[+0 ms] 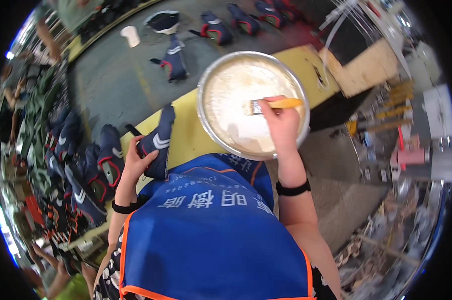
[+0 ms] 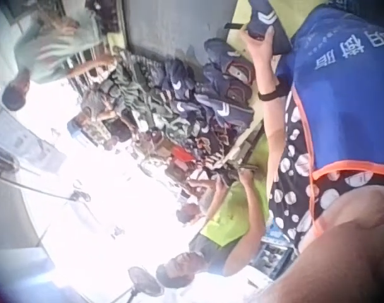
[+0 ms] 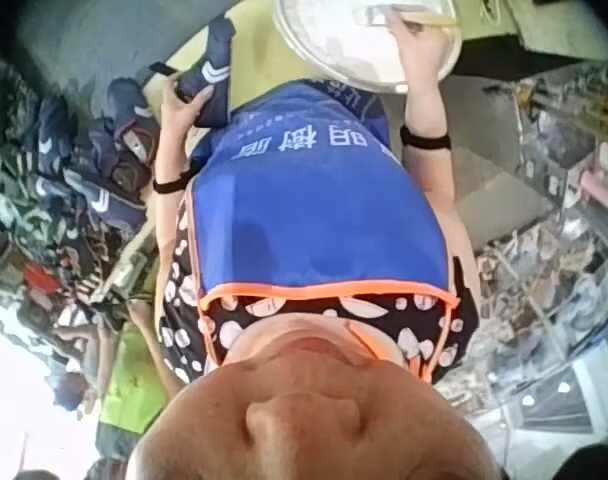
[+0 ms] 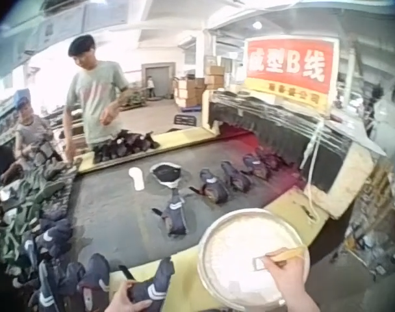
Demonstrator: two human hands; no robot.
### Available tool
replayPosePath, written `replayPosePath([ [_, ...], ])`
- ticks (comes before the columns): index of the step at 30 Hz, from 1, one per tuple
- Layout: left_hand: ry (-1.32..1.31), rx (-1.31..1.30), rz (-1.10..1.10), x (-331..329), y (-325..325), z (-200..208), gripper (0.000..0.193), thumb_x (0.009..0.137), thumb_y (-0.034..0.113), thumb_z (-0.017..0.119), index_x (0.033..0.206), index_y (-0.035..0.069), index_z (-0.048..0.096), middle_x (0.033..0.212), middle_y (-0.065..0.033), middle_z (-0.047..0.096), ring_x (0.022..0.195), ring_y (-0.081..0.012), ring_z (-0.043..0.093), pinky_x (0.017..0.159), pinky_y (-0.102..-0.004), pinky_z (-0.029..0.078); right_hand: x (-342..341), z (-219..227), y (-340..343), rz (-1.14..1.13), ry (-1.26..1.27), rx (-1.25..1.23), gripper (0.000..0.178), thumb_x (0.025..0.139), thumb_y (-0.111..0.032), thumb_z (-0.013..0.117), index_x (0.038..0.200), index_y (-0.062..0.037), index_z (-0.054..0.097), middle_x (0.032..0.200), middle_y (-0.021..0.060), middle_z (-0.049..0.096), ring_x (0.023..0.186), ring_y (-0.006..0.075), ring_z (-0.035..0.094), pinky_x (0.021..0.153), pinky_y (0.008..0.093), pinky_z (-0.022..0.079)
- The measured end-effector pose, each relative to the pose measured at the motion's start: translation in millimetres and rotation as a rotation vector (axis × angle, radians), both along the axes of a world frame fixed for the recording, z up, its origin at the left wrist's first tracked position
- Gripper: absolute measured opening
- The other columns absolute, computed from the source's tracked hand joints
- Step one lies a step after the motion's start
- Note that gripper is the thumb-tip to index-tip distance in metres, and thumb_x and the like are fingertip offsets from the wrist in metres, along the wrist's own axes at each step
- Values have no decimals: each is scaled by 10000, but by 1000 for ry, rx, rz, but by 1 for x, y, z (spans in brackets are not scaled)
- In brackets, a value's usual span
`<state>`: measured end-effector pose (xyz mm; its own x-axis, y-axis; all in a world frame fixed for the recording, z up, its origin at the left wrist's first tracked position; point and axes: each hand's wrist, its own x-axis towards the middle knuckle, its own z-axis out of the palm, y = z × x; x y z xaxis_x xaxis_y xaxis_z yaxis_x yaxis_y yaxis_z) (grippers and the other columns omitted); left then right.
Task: Applying glue to shoe soles and insoles using a brush in a manufacturing line.
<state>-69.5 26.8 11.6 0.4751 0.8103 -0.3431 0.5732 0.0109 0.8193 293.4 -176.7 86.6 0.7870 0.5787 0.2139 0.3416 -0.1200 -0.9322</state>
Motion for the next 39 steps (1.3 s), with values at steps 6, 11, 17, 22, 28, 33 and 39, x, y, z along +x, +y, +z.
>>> replayPosePath([
  [6,222,431,-121,21,-18,11,861,856,343,757,1575,167,316,1255,-273,587,1079,-414,634,890,-465,527,-8,-13,-5,-63,-270,-306,183,841,-175,805,932,-42,719,841,93,727,706,195,704,665,308,550],
  [11,-142,271,-99,24,7,-21,927,781,223,794,1559,72,314,1270,-239,603,1094,-305,646,916,-403,528,-4,-7,-3,20,-67,-239,178,858,-152,798,953,-26,715,837,82,728,716,153,692,680,275,542],
  [17,-611,-599,82,28,-10,71,738,886,96,620,1552,27,310,1337,-168,594,1106,-255,658,932,-356,545,-6,26,-6,40,83,236,191,879,-95,793,997,15,691,879,70,720,779,115,680,694,246,549],
  [22,-443,-637,-227,54,-19,123,747,881,147,654,1540,19,326,1309,-147,585,1175,-221,588,1013,-333,459,-7,17,-10,-37,-182,-18,139,851,-109,800,933,-39,712,905,75,739,832,170,719,787,306,551],
  [28,-261,-662,-415,92,-16,138,726,890,165,674,1519,-1,351,1308,-138,582,1170,-199,581,1012,-321,454,-11,34,-12,13,-541,-95,155,801,-179,810,937,-152,740,901,-8,720,904,193,673,1014,385,372],
  [33,-214,-716,-451,107,-19,147,707,897,149,657,1520,5,356,1327,-127,578,1195,-195,572,1018,-311,451,-44,75,-6,291,-647,117,156,801,-186,810,940,-194,740,906,-48,711,881,148,671,1041,420,352],
  [39,-238,-729,-465,103,-18,148,718,890,143,644,1530,9,347,1355,-128,569,1220,-192,565,1038,-301,437,-23,50,1,270,-609,117,159,794,-192,814,934,-186,740,915,-34,718,860,155,670,982,403,377],
])
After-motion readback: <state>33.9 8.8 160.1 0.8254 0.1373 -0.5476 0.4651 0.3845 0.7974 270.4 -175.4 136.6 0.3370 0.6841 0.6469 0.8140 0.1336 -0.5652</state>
